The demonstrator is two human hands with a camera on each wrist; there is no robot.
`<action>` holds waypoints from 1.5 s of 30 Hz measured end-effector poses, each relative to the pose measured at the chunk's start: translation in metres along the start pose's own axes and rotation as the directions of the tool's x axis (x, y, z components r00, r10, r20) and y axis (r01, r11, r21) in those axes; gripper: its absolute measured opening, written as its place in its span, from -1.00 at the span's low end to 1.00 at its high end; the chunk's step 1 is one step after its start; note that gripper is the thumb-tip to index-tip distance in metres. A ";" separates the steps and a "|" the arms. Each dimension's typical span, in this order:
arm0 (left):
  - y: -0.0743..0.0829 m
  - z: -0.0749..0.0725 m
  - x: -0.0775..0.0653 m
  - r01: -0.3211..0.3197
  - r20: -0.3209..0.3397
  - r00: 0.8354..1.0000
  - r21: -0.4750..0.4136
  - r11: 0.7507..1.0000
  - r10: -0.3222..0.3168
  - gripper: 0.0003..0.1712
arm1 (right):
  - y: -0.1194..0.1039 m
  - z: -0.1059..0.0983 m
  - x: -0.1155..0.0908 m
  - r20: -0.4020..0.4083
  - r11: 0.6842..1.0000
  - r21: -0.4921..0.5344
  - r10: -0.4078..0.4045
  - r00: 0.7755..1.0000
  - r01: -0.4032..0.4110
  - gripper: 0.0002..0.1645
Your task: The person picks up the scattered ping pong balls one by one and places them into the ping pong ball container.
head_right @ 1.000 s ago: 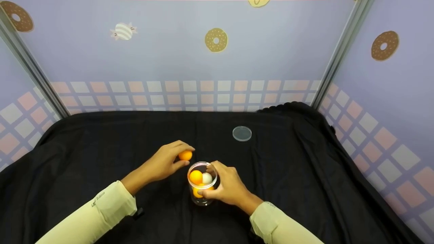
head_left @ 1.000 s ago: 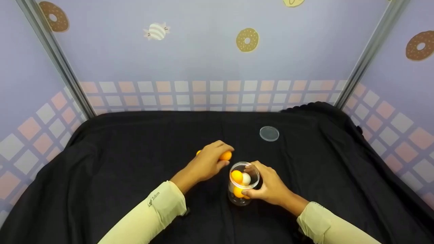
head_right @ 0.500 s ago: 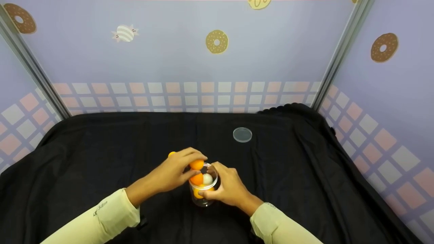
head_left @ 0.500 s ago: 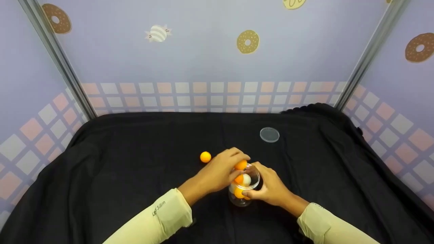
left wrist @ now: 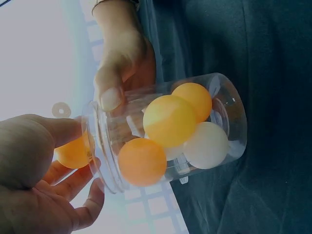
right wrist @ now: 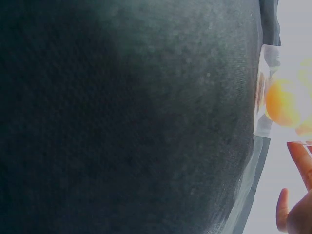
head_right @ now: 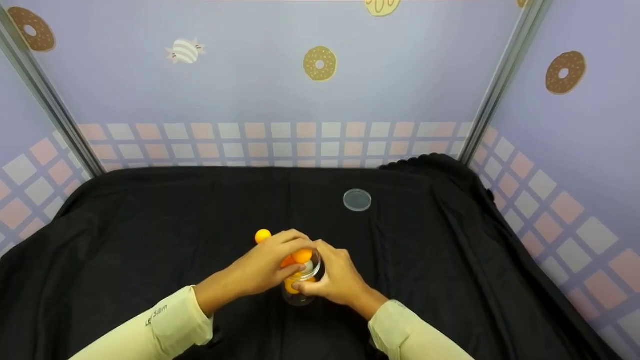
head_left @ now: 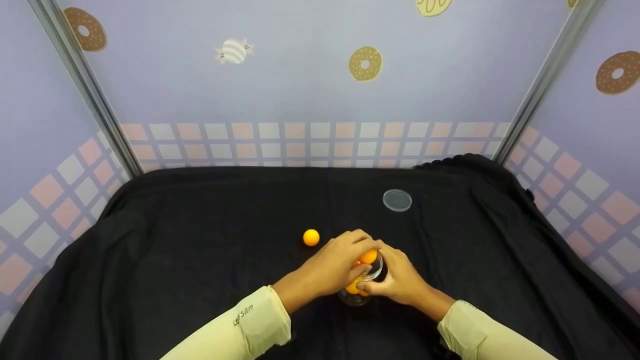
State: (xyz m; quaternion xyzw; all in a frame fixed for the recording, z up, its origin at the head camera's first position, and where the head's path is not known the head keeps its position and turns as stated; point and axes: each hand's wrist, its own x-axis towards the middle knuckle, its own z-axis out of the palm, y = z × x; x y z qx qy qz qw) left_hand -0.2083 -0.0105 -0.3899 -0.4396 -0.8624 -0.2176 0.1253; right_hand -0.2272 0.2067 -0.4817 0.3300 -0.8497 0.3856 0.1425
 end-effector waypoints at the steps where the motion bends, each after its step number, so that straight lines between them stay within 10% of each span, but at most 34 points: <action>1: 0.000 0.000 0.000 -0.004 0.002 1.000 0.008 1.000 0.004 -0.48 | 0.000 0.000 0.000 0.001 1.000 0.004 0.002 1.000 -0.002 -0.13; 45: 0.003 0.001 -0.002 0.002 -0.007 1.000 0.014 1.000 -0.001 -0.47 | 0.000 -0.001 0.000 0.008 1.000 -0.007 -0.005 1.000 0.005 -0.16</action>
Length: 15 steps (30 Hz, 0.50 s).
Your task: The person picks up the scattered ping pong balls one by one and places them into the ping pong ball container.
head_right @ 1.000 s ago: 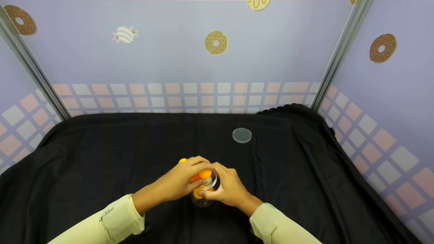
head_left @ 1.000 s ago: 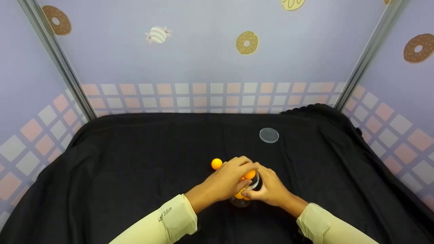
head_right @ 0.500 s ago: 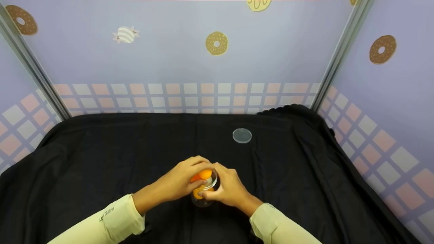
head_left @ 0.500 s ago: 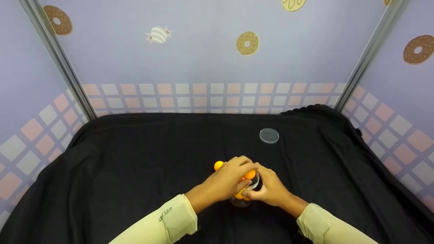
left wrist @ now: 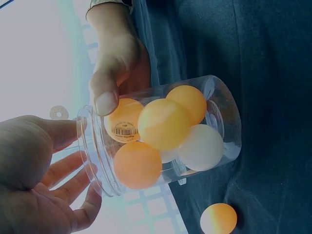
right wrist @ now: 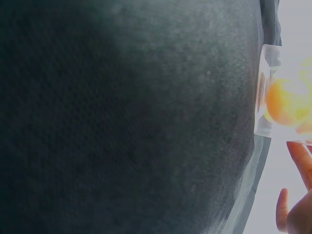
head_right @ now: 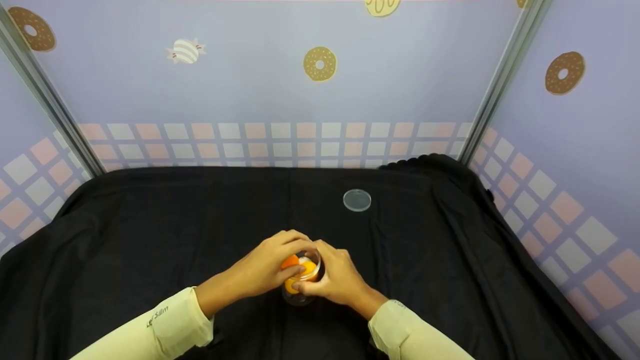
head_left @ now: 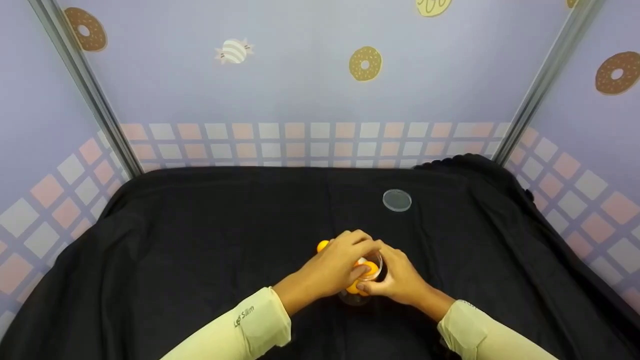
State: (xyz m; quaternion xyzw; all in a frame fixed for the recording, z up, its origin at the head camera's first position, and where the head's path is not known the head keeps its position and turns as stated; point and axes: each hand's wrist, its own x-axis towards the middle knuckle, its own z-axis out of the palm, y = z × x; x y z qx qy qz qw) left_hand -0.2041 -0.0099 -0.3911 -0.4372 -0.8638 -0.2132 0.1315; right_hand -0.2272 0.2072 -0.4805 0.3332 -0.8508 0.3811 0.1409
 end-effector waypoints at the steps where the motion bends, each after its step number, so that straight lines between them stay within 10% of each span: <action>1: 0.000 0.000 0.000 0.001 0.000 1.000 0.001 1.000 -0.001 -0.47 | 0.000 0.000 0.000 0.000 1.000 0.000 -0.001 1.000 0.001 -0.16; 15: -0.023 -0.005 0.003 0.051 -0.102 0.994 0.000 0.999 -0.051 -0.64 | 0.004 0.003 0.001 -0.007 1.000 0.012 -0.021 1.000 0.022 -0.24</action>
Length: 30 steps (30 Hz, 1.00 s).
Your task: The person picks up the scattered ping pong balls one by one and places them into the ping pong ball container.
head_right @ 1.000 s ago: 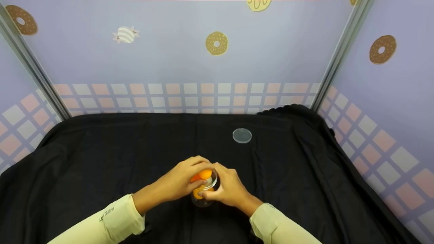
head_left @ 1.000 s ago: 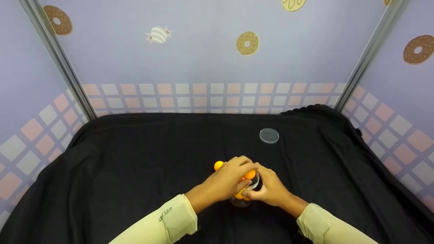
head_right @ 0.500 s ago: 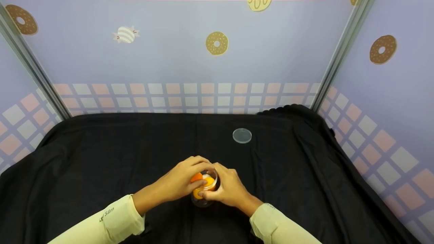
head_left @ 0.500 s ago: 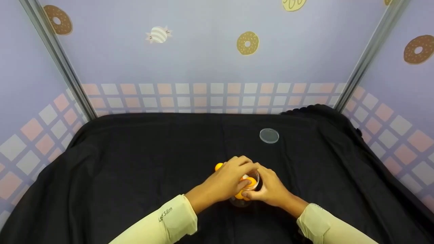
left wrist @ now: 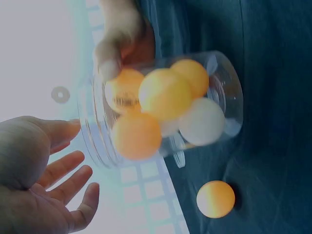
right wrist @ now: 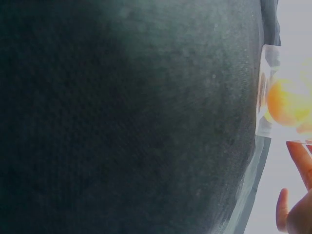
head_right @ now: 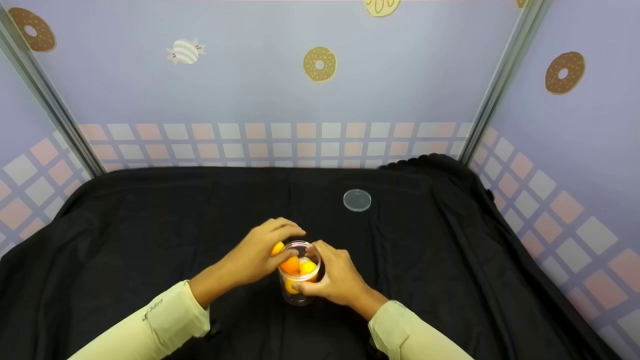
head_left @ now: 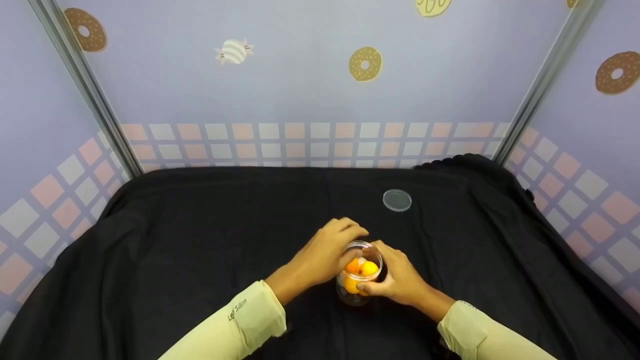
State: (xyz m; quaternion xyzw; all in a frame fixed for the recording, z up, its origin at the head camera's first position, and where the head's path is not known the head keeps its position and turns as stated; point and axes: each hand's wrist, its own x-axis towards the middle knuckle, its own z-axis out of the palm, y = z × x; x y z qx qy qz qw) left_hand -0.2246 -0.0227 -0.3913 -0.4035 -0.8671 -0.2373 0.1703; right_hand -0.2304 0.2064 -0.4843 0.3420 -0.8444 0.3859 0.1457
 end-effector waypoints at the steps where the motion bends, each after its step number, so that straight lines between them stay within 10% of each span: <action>1: -0.004 0.000 0.001 0.014 -0.005 1.000 -0.009 1.000 -0.015 -0.65 | 0.000 0.000 0.000 0.000 1.000 0.000 0.007 1.000 -0.007 -0.24; 14: -0.064 0.018 -0.007 0.253 0.045 0.967 -0.024 0.967 -0.252 -0.70 | -0.003 -0.003 -0.001 0.020 0.998 -0.013 0.062 0.998 -0.062 -0.17; 30: -0.089 0.046 -0.027 0.279 0.199 0.941 0.001 0.960 -0.274 -0.63 | 0.000 -0.003 -0.003 0.032 0.997 -0.026 0.072 0.997 -0.071 -0.14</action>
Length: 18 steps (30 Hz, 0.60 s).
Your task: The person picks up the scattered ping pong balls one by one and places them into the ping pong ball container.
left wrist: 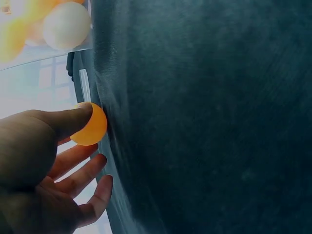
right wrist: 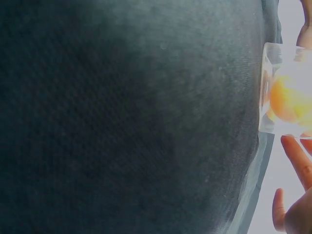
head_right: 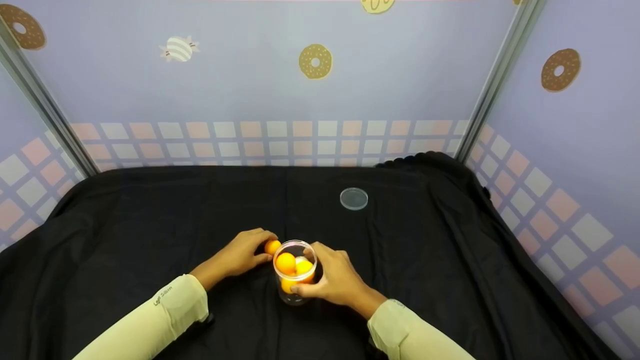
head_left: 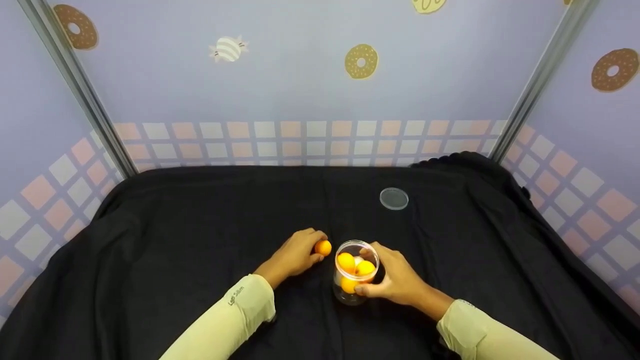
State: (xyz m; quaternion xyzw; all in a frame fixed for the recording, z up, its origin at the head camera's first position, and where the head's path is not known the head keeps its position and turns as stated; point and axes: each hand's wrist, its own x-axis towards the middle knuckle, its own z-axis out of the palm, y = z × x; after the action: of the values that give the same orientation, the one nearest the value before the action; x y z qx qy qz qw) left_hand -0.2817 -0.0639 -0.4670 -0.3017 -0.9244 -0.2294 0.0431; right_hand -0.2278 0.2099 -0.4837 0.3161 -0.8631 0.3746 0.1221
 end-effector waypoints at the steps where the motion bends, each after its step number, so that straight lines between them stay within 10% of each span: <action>1: 0.000 0.000 0.000 0.001 0.002 1.000 -0.003 1.000 -0.001 -0.63 | 0.000 0.000 0.000 0.000 1.000 -0.001 0.001 1.000 -0.001 -0.14; 18: 0.001 0.000 -0.001 -0.038 -0.036 0.999 0.021 0.999 0.039 -0.68 | -0.001 0.000 0.001 0.005 1.000 -0.001 -0.008 1.000 0.008 -0.15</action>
State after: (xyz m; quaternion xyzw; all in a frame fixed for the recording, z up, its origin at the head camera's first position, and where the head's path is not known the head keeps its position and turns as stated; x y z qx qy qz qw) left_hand -0.2805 -0.0639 -0.4666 -0.3147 -0.9197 -0.2248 0.0675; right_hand -0.2280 0.2087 -0.4828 0.3204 -0.8623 0.3729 0.1214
